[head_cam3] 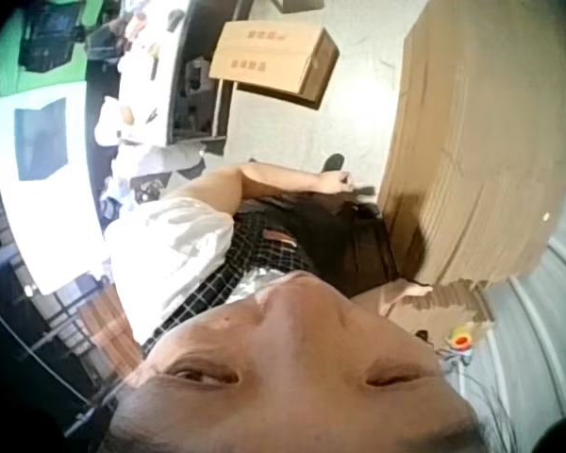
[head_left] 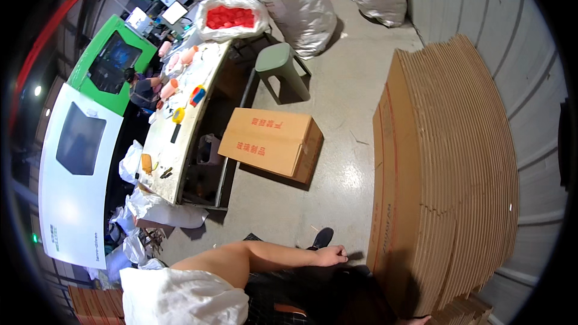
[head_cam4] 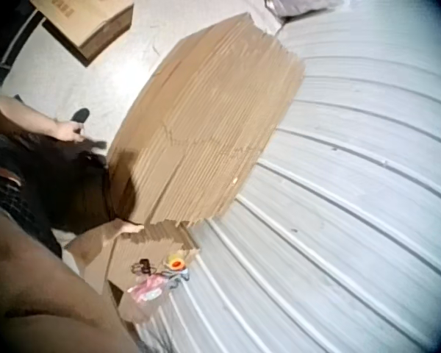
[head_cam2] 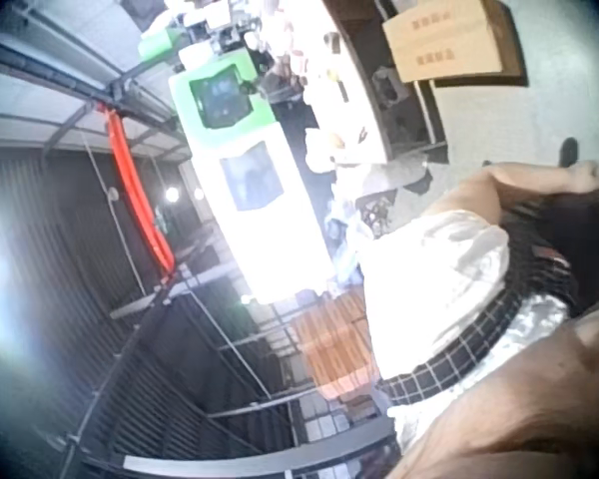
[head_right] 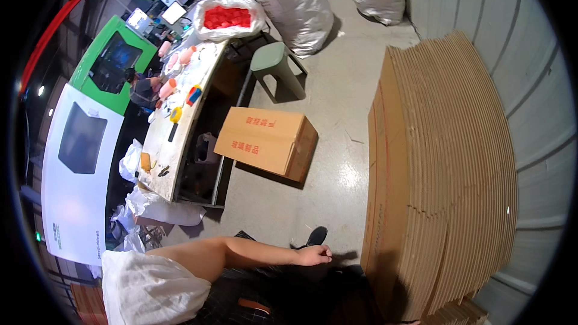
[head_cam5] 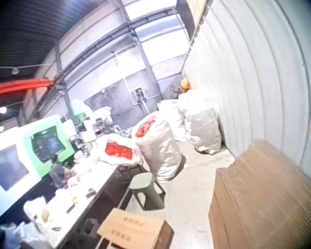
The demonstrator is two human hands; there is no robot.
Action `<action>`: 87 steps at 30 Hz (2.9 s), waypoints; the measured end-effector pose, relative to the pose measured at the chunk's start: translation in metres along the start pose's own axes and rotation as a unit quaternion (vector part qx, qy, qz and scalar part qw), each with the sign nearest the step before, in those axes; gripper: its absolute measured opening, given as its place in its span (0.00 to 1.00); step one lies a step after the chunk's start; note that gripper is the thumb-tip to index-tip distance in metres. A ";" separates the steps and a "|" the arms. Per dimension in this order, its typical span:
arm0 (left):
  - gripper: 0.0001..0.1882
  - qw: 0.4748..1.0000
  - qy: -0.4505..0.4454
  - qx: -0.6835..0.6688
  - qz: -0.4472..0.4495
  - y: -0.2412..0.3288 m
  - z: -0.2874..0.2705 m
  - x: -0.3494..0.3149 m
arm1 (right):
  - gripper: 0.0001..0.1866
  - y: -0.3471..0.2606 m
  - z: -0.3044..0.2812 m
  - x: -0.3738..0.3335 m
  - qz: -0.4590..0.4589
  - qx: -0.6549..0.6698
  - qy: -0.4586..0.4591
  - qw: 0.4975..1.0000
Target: The person lifts and carries stacks of flat cardboard sheets from a pile on the floor to a higher stack. They wear gloves and repeatedly move the cardboard sheets, organizing them into a larger pile in a warehouse environment.
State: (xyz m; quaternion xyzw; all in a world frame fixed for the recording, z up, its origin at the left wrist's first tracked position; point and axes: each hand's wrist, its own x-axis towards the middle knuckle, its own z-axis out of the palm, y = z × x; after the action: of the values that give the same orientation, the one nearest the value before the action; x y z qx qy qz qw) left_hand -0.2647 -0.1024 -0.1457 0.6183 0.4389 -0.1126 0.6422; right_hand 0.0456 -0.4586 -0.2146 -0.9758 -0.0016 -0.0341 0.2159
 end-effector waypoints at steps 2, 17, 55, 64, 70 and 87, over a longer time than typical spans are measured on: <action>0.21 0.999 -0.044 -0.002 -0.014 0.002 0.014 0.005 | 0.30 0.002 0.001 -0.016 0.038 0.065 -0.020 0.997; 0.60 0.978 0.047 -0.188 -0.079 0.082 0.148 0.062 | 0.40 -0.061 -0.055 0.053 0.370 0.603 -0.364 0.606; 0.52 0.894 0.214 -0.395 -0.007 0.030 -0.007 0.003 | 0.32 -0.075 -0.012 -0.197 0.370 0.522 -0.557 0.529; 0.50 0.949 0.270 -0.114 -0.118 -0.033 -0.225 -0.033 | 0.29 -0.285 0.011 -0.355 0.347 0.323 -0.768 0.431; 0.36 0.904 0.406 -0.045 -0.123 -0.048 -0.282 -0.061 | 0.14 -0.384 0.047 -0.313 0.018 0.005 -0.812 0.583; 0.27 0.815 0.535 0.056 -0.216 -0.001 -0.197 -0.061 | 0.49 -0.703 0.129 -0.277 -0.899 -0.144 -0.408 0.074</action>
State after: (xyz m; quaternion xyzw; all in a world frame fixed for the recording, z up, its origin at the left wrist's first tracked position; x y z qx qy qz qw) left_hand -0.3853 0.0493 -0.0741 0.5054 0.8282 0.0761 0.2299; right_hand -0.2345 0.2364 -0.0538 -0.1159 -0.9601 0.2009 -0.1563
